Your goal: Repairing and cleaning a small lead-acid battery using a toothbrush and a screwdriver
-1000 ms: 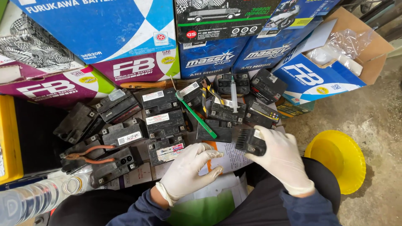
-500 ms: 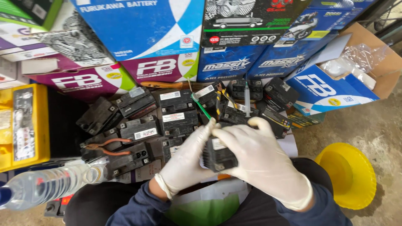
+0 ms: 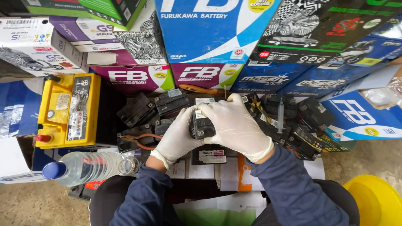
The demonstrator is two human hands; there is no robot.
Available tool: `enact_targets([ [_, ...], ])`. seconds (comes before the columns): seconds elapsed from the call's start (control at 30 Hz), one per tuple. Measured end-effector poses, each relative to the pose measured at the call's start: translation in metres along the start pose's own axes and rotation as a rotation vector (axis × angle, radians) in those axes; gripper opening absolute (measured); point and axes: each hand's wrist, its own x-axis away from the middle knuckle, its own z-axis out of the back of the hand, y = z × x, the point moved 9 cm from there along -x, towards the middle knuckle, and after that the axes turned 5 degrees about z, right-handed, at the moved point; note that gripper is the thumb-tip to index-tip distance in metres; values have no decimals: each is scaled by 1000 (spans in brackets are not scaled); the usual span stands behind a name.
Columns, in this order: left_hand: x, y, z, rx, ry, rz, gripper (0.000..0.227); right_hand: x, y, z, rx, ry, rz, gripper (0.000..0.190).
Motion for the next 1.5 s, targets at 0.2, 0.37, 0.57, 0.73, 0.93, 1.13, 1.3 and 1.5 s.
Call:
enact_targets([
  [0.2, -4, -47, -12, -183, -32, 60, 101, -11, -2, -23, -40, -68, -6, 79],
  [0.37, -4, -46, -12, -167, -46, 72, 100, -4, -2, -13, -101, -48, -8, 91],
  [0.57, 1, -40, -7, -98, -56, 136, 96, 62, 44, 36, -531, 163, -281, 94],
  [0.73, 1, -45, -6, -120, -38, 140, 96, 136, 104, -6, -569, 294, -663, 48],
  [0.93, 3, -23, -1, -106, -44, 150, 105, 124, 95, -73, -329, 47, -601, 45],
  [1.13, 4, -26, -2, -83, -56, 212, 100, 112, 87, -95, -156, 94, -492, 34],
  [1.3, 3, -32, -2, -126, -65, 271, 93, 113, 88, -100, -96, 110, -480, 30],
  [1.5, 3, -25, -2, -109, -66, 304, 90, 113, 88, -99, -107, 184, -469, 30],
])
